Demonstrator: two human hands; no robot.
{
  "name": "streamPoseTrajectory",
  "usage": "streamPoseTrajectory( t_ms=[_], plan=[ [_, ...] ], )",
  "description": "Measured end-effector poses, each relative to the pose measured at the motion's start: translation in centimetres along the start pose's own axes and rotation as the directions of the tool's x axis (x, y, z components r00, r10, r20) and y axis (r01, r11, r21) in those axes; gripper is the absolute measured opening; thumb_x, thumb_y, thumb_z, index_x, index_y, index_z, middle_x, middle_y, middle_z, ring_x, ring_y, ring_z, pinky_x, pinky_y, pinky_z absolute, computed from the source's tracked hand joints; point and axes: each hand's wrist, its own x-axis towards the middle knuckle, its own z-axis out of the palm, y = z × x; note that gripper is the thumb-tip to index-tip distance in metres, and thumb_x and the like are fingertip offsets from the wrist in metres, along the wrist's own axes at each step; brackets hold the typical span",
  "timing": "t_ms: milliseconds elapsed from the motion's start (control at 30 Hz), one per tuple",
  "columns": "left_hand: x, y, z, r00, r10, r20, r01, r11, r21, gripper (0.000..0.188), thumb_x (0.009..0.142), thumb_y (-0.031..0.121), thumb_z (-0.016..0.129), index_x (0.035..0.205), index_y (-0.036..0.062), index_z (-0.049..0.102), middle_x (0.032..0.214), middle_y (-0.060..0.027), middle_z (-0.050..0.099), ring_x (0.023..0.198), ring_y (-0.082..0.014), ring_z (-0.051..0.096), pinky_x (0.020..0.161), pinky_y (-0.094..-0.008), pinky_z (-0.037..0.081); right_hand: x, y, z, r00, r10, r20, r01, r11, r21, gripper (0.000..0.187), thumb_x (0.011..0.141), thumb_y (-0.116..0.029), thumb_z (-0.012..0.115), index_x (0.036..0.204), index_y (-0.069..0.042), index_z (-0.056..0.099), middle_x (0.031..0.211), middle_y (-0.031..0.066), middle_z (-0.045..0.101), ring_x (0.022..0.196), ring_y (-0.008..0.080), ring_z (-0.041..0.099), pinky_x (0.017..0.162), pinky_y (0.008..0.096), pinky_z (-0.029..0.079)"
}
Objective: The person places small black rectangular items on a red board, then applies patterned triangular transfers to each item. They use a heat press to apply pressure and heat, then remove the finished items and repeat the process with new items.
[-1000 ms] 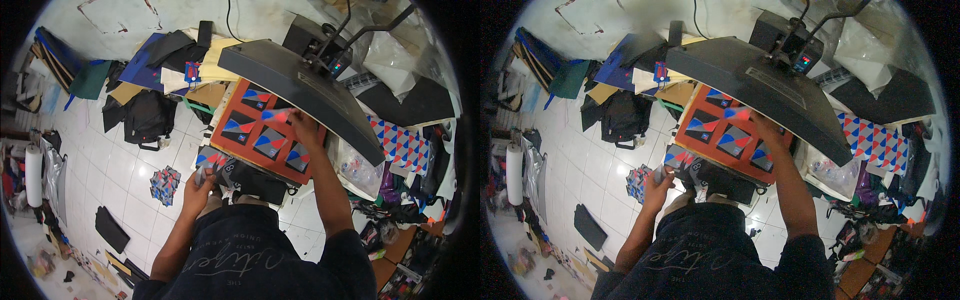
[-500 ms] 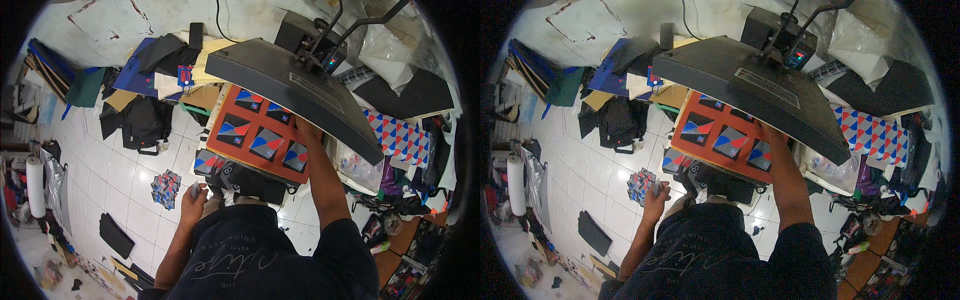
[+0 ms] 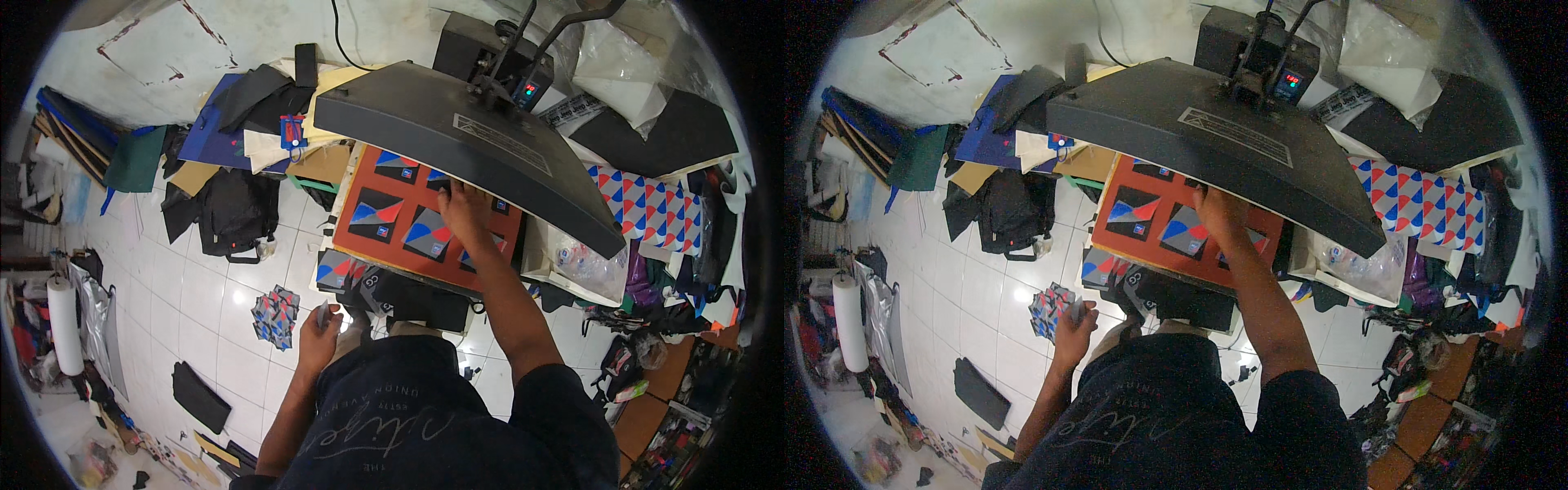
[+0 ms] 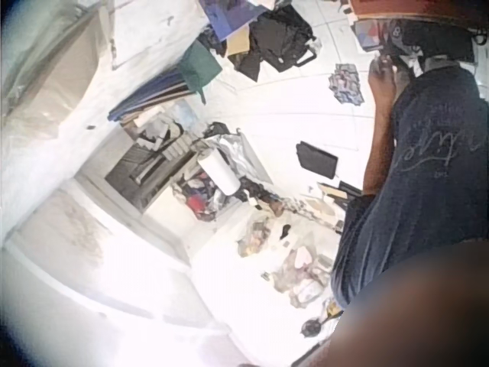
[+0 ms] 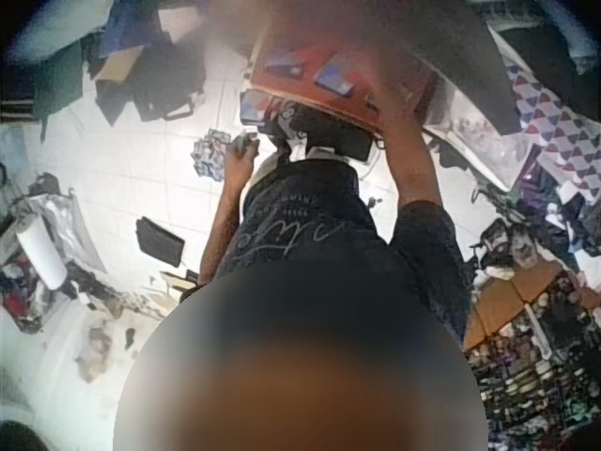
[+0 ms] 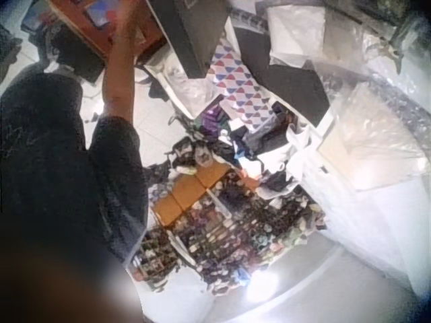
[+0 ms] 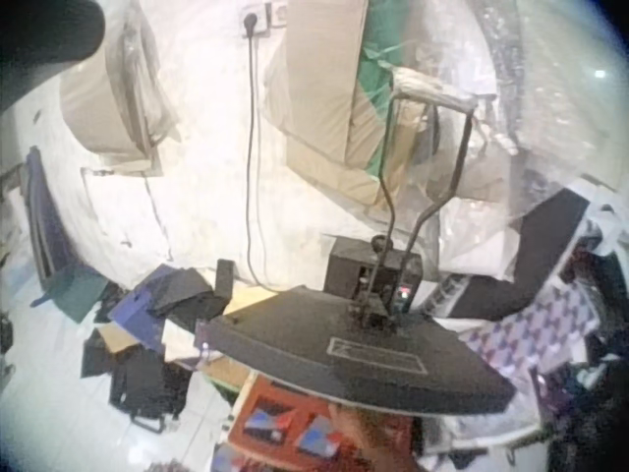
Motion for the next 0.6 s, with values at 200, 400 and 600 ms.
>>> streamPoseTrajectory(
  t_ms=[200, 400, 600],
  plan=[
    [-0.3, -1.3, -0.3, 1.0, 0.009, 0.003, -0.009, 1.0, 0.024, 0.027, 0.09, 0.016, 0.064, 0.108, -0.0024, 0.059, 0.086, -0.0065, 0.063, 0.072, -0.0127, 0.059, 0.067, -0.0276, 0.051, -0.7, -0.3, 0.2, 1.0, 0.007, -0.025, -0.006, 1.0, 0.027, 0.055, 0.09, -0.039, 0.048, 0.136, -0.009, 0.049, 0.142, 0.0172, 0.042, 0.135, 0.0354, 0.033, 0.112, 0.0523, 0.017],
    [-0.4, -1.5, -0.5, 0.999, 0.033, 0.012, -0.034, 0.998, 0.05, 0.026, 0.09, 0.014, 0.063, 0.108, -0.0021, 0.059, 0.085, -0.0065, 0.063, 0.072, -0.012, 0.058, 0.066, -0.0266, 0.05, -0.6, 0.1, 0.8, 0.998, 0.011, -0.055, -0.01, 1.0, 0.027, 0.055, 0.09, -0.039, 0.048, 0.136, -0.009, 0.049, 0.141, 0.0173, 0.043, 0.135, 0.0351, 0.032, 0.112, 0.0527, 0.016],
    [-0.4, -1.6, -0.4, 0.998, 0.057, 0.01, -0.057, 0.998, 0.039, 0.026, 0.09, 0.015, 0.063, 0.108, -0.0025, 0.06, 0.085, -0.0072, 0.064, 0.071, -0.0124, 0.059, 0.065, -0.0273, 0.049, -0.3, 0.2, 1.1, 0.999, 0.021, -0.033, -0.02, 1.0, 0.013, 0.055, 0.091, -0.04, 0.047, 0.136, -0.008, 0.049, 0.141, 0.0174, 0.043, 0.135, 0.0354, 0.032, 0.112, 0.0537, 0.016]
  ],
)
